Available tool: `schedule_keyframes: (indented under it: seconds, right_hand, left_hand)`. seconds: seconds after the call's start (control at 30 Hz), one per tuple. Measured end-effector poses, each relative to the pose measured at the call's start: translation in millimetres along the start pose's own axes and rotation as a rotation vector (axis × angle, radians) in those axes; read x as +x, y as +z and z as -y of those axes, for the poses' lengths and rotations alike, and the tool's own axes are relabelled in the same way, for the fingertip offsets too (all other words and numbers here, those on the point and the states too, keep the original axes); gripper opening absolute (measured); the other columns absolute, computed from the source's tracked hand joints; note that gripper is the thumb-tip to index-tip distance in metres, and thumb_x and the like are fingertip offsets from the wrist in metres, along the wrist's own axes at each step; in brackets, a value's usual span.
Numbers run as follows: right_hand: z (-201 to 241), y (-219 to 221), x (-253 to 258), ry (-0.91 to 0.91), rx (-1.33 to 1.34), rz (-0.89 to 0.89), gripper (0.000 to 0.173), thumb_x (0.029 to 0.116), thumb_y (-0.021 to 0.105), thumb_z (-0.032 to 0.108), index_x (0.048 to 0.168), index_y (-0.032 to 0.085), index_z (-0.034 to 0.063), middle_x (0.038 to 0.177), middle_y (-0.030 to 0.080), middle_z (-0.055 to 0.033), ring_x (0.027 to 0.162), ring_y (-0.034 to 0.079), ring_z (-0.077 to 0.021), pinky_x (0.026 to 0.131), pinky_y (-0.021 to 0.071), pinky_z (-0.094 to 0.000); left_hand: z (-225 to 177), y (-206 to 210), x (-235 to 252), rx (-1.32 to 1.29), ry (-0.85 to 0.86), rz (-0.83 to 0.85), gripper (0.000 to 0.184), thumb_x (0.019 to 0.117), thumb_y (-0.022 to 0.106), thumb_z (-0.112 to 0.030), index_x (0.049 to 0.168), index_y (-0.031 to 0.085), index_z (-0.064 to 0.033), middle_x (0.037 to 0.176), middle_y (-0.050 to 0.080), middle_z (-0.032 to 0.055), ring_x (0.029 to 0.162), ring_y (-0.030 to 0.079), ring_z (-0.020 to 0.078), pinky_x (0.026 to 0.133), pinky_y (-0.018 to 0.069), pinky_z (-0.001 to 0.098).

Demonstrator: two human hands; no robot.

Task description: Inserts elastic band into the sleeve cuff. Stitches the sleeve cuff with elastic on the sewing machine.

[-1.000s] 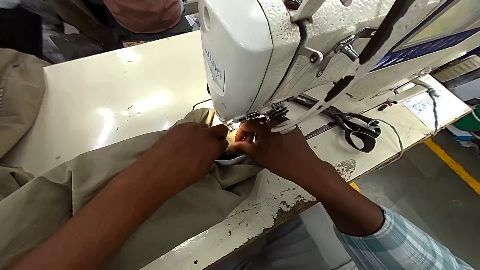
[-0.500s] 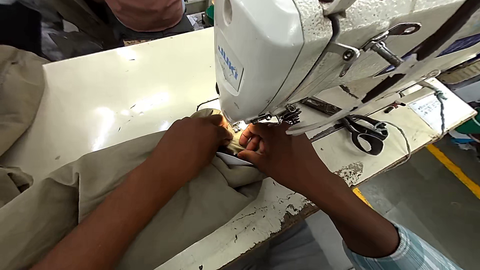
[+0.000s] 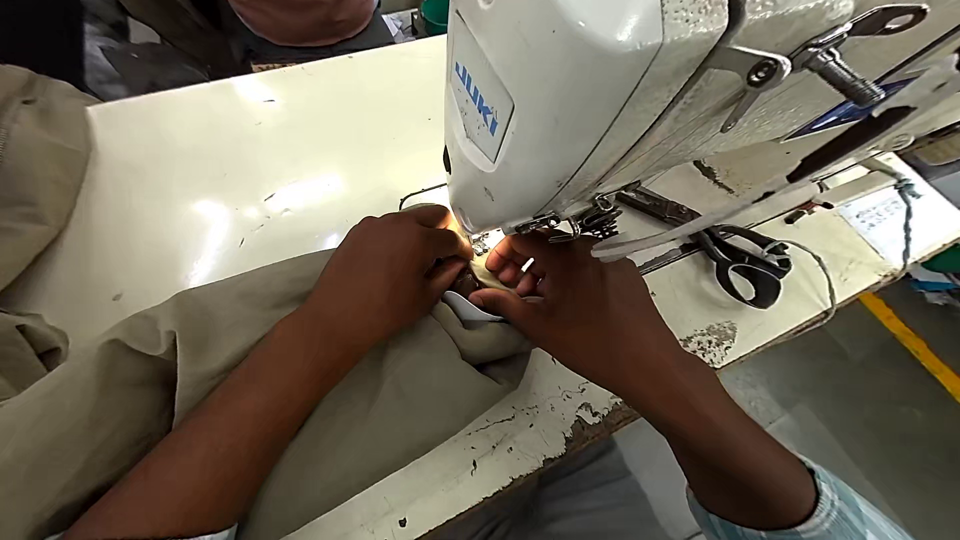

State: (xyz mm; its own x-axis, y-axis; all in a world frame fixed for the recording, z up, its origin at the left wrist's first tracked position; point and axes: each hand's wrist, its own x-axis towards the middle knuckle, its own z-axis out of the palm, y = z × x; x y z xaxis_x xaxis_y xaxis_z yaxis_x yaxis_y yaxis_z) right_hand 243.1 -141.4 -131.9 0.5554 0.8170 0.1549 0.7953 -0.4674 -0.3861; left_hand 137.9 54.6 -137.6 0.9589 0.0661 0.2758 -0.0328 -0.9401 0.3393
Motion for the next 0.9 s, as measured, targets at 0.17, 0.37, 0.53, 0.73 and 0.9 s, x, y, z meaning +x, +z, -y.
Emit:
schedule_keyframes:
  seconds: [0.17, 0.37, 0.53, 0.73, 0.9]
  right_hand:
    - [4.2, 2.7, 0.3, -0.023, -0.002, -0.093, 0.007, 0.0866, 0.073, 0.022, 0.094, 0.074, 0.0221, 0.079, 0.069, 0.0076, 0.07, 0.066, -0.0112, 0.058, 0.0508, -0.0386]
    - [2.3, 8.7, -1.8, 0.0, -0.043, -0.133, 0.025, 0.0925, 0.07, 0.04, 0.107, 0.074, 0.0197, 0.089, 0.07, 0.0004, 0.073, 0.068, -0.0188, 0.057, 0.0518, -0.0427]
    - [1.9, 7.6, 2.6, -0.031, -0.074, -0.096, 0.013, 0.0944, 0.069, 0.03, 0.101, 0.075, 0.0207, 0.082, 0.069, 0.0021, 0.07, 0.067, -0.0168, 0.058, 0.0508, -0.042]
    - [3.1, 8.5, 3.3, -0.04, -0.061, -0.102, 0.018, 0.0977, 0.068, 0.035, 0.102, 0.078, 0.0211, 0.08, 0.069, 0.001, 0.068, 0.065, -0.018, 0.058, 0.0504, -0.0428]
    - [2.3, 11.4, 4.1, -0.067, -0.01, -0.109, 0.008, 0.0891, 0.074, 0.024, 0.094, 0.079, 0.0206, 0.081, 0.069, 0.0017, 0.07, 0.066, -0.0165, 0.058, 0.0512, -0.0416]
  left_hand:
    - [-1.8, 0.8, -1.6, -0.011, -0.025, -0.038, 0.012, 0.0905, 0.069, -0.026, 0.094, 0.08, -0.0223, 0.081, 0.067, -0.0038, 0.062, 0.059, 0.009, 0.054, 0.0476, 0.032]
    - [-1.7, 0.2, -2.5, -0.025, -0.035, -0.02, 0.012, 0.0926, 0.07, -0.026, 0.097, 0.08, -0.022, 0.085, 0.068, -0.0043, 0.064, 0.06, 0.0083, 0.056, 0.0491, 0.0308]
    - [-0.5, 1.4, -1.8, -0.03, -0.041, -0.028, 0.013, 0.0921, 0.069, -0.027, 0.096, 0.08, -0.0236, 0.084, 0.067, -0.0061, 0.064, 0.06, 0.0062, 0.057, 0.0489, 0.029]
    - [-0.3, 2.6, -1.2, -0.027, -0.037, -0.041, 0.012, 0.0918, 0.069, -0.027, 0.095, 0.08, -0.0233, 0.083, 0.068, -0.0056, 0.064, 0.06, 0.007, 0.056, 0.0491, 0.0298]
    - [-3.7, 2.2, -1.0, 0.045, 0.006, -0.077, 0.012, 0.0924, 0.068, -0.024, 0.092, 0.079, -0.0182, 0.082, 0.066, -0.0013, 0.062, 0.061, 0.0123, 0.053, 0.0485, 0.0334]
